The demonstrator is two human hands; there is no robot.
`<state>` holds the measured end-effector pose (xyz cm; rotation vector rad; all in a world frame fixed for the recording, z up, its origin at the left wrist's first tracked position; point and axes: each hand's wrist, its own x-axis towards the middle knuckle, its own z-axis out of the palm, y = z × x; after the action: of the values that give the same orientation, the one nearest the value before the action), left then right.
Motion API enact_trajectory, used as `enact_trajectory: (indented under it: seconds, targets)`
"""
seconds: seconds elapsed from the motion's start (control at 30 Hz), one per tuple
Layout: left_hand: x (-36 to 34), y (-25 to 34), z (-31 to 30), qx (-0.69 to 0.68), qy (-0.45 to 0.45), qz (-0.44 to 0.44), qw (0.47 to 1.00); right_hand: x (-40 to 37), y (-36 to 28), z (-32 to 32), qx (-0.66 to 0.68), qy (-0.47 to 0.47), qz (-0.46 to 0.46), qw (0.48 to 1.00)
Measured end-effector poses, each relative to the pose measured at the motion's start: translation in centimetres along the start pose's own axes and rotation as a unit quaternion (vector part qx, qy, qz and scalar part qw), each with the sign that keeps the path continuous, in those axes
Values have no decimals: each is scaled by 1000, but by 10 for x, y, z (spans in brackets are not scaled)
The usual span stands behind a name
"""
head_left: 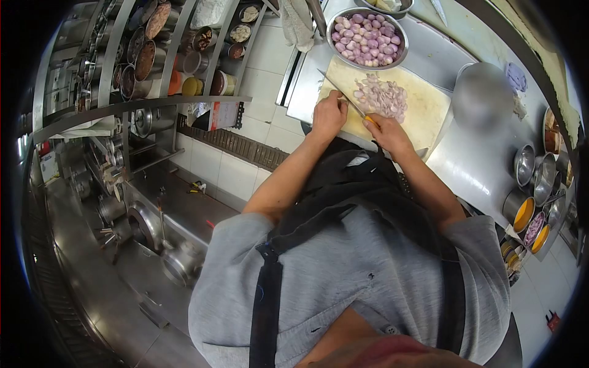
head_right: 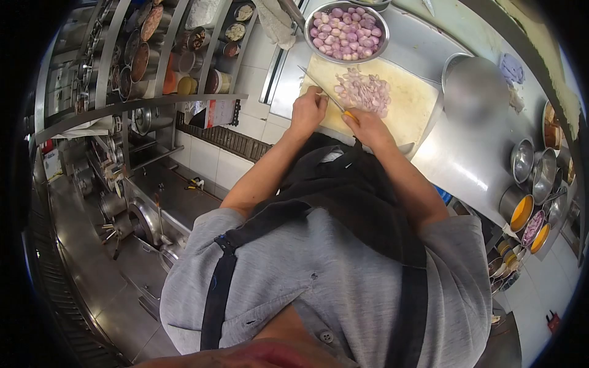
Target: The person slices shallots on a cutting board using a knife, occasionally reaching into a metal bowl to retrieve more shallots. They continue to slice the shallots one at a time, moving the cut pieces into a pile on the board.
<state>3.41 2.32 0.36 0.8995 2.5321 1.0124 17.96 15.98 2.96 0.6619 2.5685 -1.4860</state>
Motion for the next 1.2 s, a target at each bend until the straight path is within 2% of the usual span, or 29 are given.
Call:
enact_trajectory:
  seconds: [0.07, 0.13, 0.27, 0.33, 0.4, 0.47, 0.53, 0.73, 0.87, 1.2]
  targets:
    - [-4, -6, 3, -12, 17, 28, 999, 4, -1, 5, 3, 1, -17, 1000]
    - [-4, -9, 1, -25, 36, 54, 998, 5, -5, 4, -3, -12, 10, 1000]
    - [1, -11, -4, 23, 18, 80, 996, 4, -7, 0, -3, -19, 22, 1000]
    - [4, -14, -5, 29, 14, 89, 996, 4, -7, -1, -9, 4, -27, 1000]
    - [5, -16, -7, 21, 4, 114, 993, 6, -15, -3, -16, -12, -7, 1000]
    - [3, -16, -6, 14, 6, 112, 994, 10, -17, 1, -24, -24, 15, 999]
    - [5, -18, -5, 10, 11, 112, 994, 23, -13, 11, -40, -5, -22, 999]
    - [3, -21, -6, -7, 6, 110, 994, 9, -20, -2, -14, 4, -15, 1000]
    - [2, -20, -4, -13, 20, 127, 992, 22, -14, 7, -41, -17, -20, 999]
    - [0, -16, -7, -10, 40, 139, 989, 19, -23, 4, -30, -32, 19, 999]
